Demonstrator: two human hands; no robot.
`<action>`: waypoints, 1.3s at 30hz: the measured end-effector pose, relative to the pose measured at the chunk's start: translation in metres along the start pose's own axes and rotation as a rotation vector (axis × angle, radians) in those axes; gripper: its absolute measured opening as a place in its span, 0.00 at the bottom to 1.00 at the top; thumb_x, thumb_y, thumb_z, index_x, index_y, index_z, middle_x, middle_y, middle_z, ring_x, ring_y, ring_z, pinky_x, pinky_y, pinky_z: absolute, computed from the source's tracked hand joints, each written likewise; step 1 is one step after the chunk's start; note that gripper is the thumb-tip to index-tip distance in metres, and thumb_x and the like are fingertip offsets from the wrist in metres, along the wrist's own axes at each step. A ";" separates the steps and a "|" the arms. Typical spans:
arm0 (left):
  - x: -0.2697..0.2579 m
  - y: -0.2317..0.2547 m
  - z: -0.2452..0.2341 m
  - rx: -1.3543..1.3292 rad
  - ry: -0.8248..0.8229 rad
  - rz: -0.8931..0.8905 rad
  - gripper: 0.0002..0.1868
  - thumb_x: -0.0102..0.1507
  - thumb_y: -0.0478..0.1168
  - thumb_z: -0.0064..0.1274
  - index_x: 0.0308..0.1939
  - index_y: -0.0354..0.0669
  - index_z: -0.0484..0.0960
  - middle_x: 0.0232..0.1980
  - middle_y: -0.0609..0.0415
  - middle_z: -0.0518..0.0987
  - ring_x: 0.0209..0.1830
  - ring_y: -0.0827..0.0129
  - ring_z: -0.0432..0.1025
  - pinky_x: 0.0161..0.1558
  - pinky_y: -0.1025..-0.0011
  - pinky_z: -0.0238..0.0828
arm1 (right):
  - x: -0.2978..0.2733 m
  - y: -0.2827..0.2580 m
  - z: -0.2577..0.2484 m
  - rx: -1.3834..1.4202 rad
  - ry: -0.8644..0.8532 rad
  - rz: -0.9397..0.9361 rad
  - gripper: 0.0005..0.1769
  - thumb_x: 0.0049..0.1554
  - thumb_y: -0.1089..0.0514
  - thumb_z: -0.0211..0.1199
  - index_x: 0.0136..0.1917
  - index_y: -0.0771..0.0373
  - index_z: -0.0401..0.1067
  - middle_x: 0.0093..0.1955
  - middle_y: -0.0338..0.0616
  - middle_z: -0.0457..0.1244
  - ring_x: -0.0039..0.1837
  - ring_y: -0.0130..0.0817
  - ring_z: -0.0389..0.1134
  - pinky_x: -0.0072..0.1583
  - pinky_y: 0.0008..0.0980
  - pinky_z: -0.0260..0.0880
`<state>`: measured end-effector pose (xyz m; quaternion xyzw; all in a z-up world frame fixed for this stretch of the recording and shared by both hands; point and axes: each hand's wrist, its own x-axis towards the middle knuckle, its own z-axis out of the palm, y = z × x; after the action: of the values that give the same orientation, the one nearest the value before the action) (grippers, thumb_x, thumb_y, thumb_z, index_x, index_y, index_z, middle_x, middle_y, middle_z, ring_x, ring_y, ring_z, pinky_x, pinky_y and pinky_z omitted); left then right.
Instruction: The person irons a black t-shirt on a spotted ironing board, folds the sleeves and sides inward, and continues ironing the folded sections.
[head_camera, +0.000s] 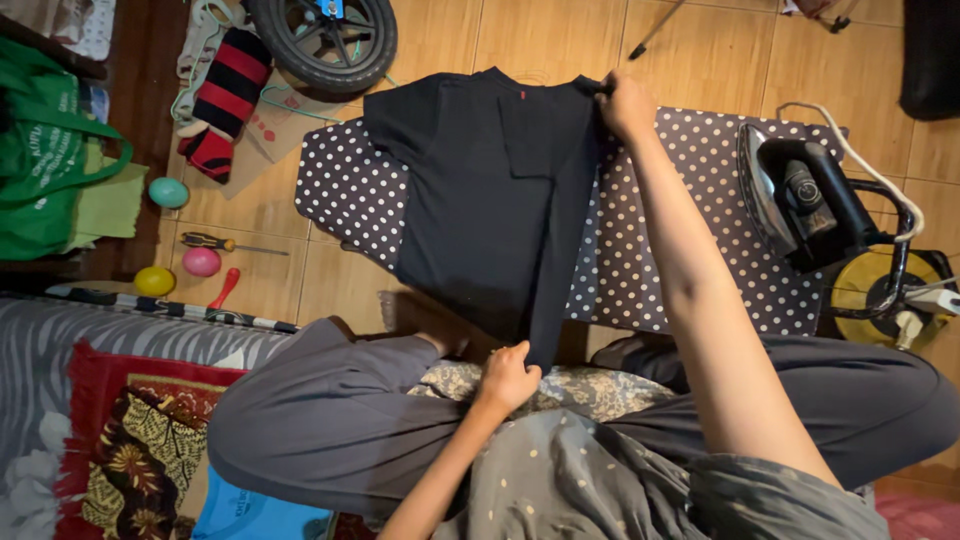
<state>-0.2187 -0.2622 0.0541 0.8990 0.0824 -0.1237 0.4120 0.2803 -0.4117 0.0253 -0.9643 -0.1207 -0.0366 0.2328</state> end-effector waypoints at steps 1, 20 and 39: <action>0.004 -0.012 0.010 -0.010 0.027 0.023 0.13 0.52 0.37 0.53 0.38 0.32 0.79 0.37 0.32 0.79 0.42 0.38 0.75 0.48 0.48 0.71 | -0.001 -0.006 -0.005 -0.013 0.016 -0.030 0.15 0.54 0.56 0.71 0.53 0.58 0.74 0.53 0.50 0.69 0.58 0.55 0.67 0.55 0.52 0.66; 0.008 0.014 0.006 -0.321 0.112 -0.055 0.22 0.56 0.42 0.62 0.52 0.37 0.83 0.43 0.39 0.83 0.44 0.42 0.78 0.46 0.53 0.76 | 0.021 -0.075 0.009 -0.227 -0.221 -0.486 0.26 0.47 0.56 0.69 0.60 0.47 0.76 0.53 0.44 0.68 0.61 0.44 0.68 0.61 0.48 0.60; 0.020 -0.019 -0.004 0.002 -0.067 -0.225 0.18 0.48 0.44 0.66 0.35 0.35 0.84 0.40 0.37 0.82 0.44 0.42 0.76 0.48 0.51 0.74 | 0.040 -0.056 0.009 0.311 -0.237 -0.153 0.11 0.59 0.43 0.69 0.51 0.46 0.78 0.46 0.33 0.71 0.52 0.28 0.72 0.65 0.43 0.60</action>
<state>-0.2041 -0.2462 0.0373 0.8798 0.1687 -0.1994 0.3971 0.3053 -0.3508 0.0470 -0.9024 -0.2245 0.0786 0.3594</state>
